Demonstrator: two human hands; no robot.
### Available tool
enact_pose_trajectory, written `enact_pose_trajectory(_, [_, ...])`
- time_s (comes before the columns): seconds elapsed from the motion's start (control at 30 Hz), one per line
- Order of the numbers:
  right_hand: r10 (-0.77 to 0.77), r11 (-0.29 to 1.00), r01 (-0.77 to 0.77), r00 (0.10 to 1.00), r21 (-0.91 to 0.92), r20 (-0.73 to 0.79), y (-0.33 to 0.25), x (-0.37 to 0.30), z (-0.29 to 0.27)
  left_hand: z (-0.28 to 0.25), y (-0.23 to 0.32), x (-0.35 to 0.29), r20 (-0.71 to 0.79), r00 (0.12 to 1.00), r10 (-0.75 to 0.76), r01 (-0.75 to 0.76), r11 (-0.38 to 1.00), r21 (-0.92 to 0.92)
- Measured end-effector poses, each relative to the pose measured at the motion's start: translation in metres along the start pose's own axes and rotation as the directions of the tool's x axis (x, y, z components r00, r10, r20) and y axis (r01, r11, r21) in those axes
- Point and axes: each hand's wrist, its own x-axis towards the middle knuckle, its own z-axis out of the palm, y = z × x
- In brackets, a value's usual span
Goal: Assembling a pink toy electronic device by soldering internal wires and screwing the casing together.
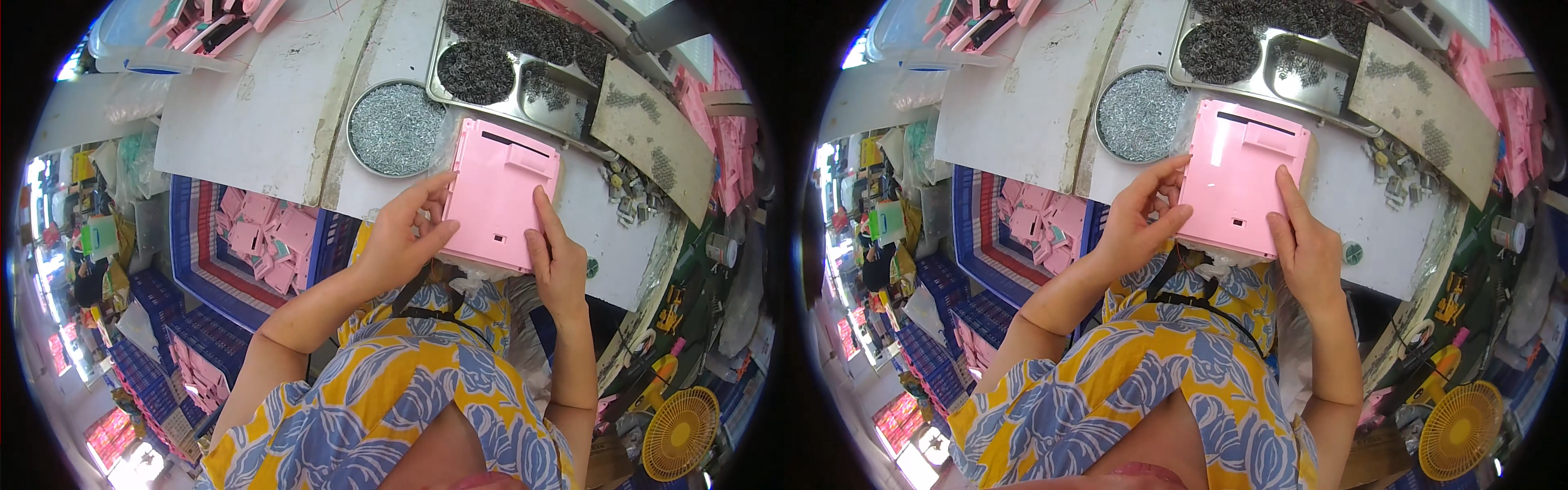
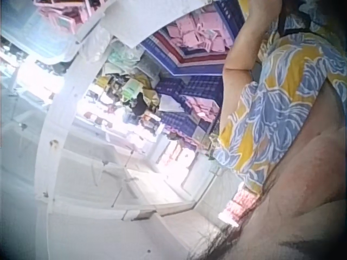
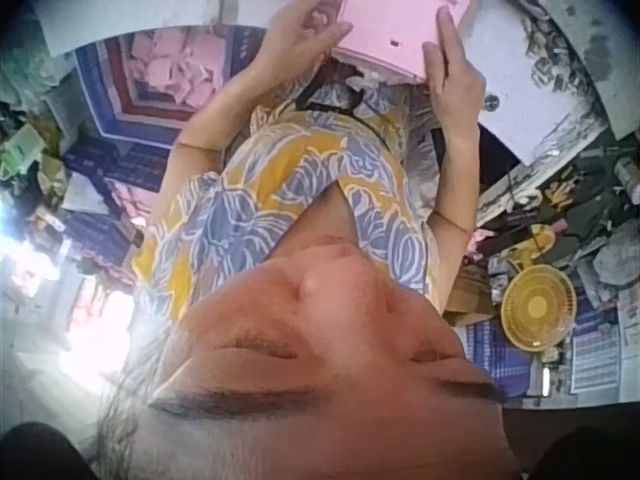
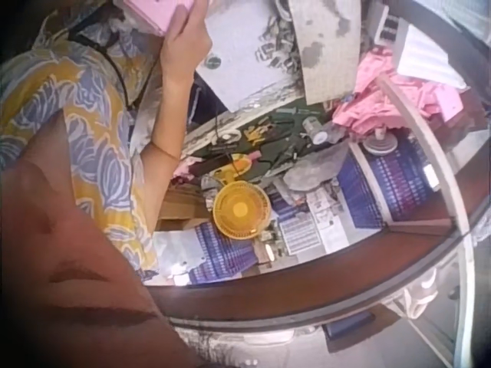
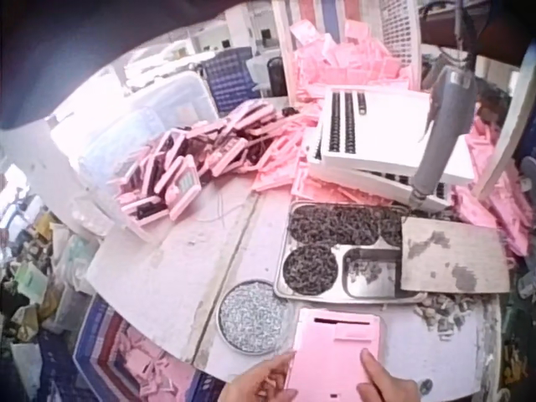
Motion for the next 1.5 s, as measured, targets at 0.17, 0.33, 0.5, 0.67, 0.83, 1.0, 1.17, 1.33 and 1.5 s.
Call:
enact_pose_trajectory(0.17, [0.073, 0.994, -0.069, 0.996, 0.080, -0.042, 0.000, -0.006, 0.002, -0.001, 0.000, 0.008, 0.034, 0.990, 0.137, -0.141, 0.968, 0.209])
enact_pose_trajectory(0.33, [0.121, 0.932, -0.094, 0.991, 0.350, -0.054, 0.013, -0.014, 0.006, -0.004, 0.010, 0.018, 0.149, 0.987, -0.065, 0.114, 0.931, -0.347])
enact_pose_trajectory(0.5, [0.270, 0.642, -0.124, 0.960, 0.757, -0.072, 0.012, -0.014, -0.004, -0.011, 0.005, 0.029, 0.112, 0.984, -0.138, 0.175, 0.623, -0.762])
enact_pose_trajectory(0.67, [0.065, 0.935, -0.030, 0.994, 0.354, -0.089, 0.030, -0.006, -0.022, -0.025, -0.014, 0.049, 0.149, 0.976, 0.156, 0.128, 0.139, -0.982])
enact_pose_trajectory(0.83, [-0.149, 0.988, 0.150, 0.989, 0.041, -0.014, 0.017, 0.012, -0.025, -0.001, -0.020, 0.042, -0.012, 0.997, -0.070, 0.020, 0.432, -0.902])
enact_pose_trajectory(1.0, [-0.288, 0.956, 0.289, 0.957, -0.047, 0.038, 0.019, 0.021, -0.027, 0.004, -0.021, 0.039, -0.023, 0.996, -0.084, 0.011, 0.382, -0.924])
enact_pose_trajectory(1.17, [-0.312, 0.950, 0.313, 0.949, -0.002, 0.032, 0.026, 0.022, -0.023, 0.008, -0.019, 0.037, -0.030, 0.997, -0.070, 0.002, 0.413, -0.911])
enact_pose_trajectory(1.33, [-0.371, 0.913, 0.353, 0.927, -0.206, -0.058, 0.015, 0.024, -0.014, 0.008, -0.020, 0.036, -0.014, 0.998, -0.061, 0.013, 0.410, -0.912])
enact_pose_trajectory(1.5, [-0.121, 0.975, 0.118, 0.993, -0.189, -0.006, 0.010, 0.004, -0.022, 0.005, -0.018, 0.031, 0.000, 0.998, -0.057, 0.028, 0.488, -0.872])
